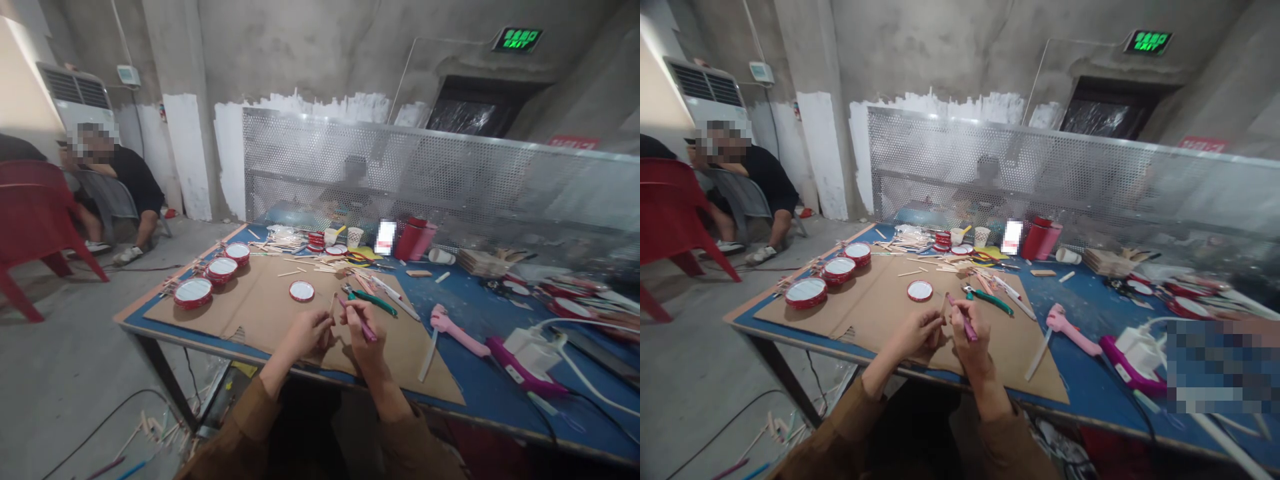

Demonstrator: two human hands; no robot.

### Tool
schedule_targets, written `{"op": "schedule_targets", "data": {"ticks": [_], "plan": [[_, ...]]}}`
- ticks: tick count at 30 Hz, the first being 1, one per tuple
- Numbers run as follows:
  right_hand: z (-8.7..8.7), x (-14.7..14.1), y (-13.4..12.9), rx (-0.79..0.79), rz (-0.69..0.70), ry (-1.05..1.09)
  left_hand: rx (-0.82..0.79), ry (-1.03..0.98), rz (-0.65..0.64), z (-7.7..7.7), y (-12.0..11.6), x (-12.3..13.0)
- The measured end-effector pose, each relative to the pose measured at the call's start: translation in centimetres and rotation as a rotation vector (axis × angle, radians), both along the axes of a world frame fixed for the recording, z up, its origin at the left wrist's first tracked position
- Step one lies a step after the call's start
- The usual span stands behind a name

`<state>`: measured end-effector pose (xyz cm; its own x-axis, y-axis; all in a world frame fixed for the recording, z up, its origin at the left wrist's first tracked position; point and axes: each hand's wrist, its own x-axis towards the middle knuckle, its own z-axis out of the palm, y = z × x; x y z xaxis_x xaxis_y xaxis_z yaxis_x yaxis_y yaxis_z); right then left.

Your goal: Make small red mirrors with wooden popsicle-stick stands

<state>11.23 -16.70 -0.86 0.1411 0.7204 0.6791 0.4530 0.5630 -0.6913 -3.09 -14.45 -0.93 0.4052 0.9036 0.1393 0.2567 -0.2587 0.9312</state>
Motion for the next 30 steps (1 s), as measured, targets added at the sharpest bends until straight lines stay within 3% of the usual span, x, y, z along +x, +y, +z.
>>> {"op": "schedule_targets", "data": {"ticks": [30], "plan": [[0.30, -0.18, -0.13, 0.007, 0.027, 0.052, 0.010, -0.019, -0.019, -0.18, 0.02, -0.08]]}}
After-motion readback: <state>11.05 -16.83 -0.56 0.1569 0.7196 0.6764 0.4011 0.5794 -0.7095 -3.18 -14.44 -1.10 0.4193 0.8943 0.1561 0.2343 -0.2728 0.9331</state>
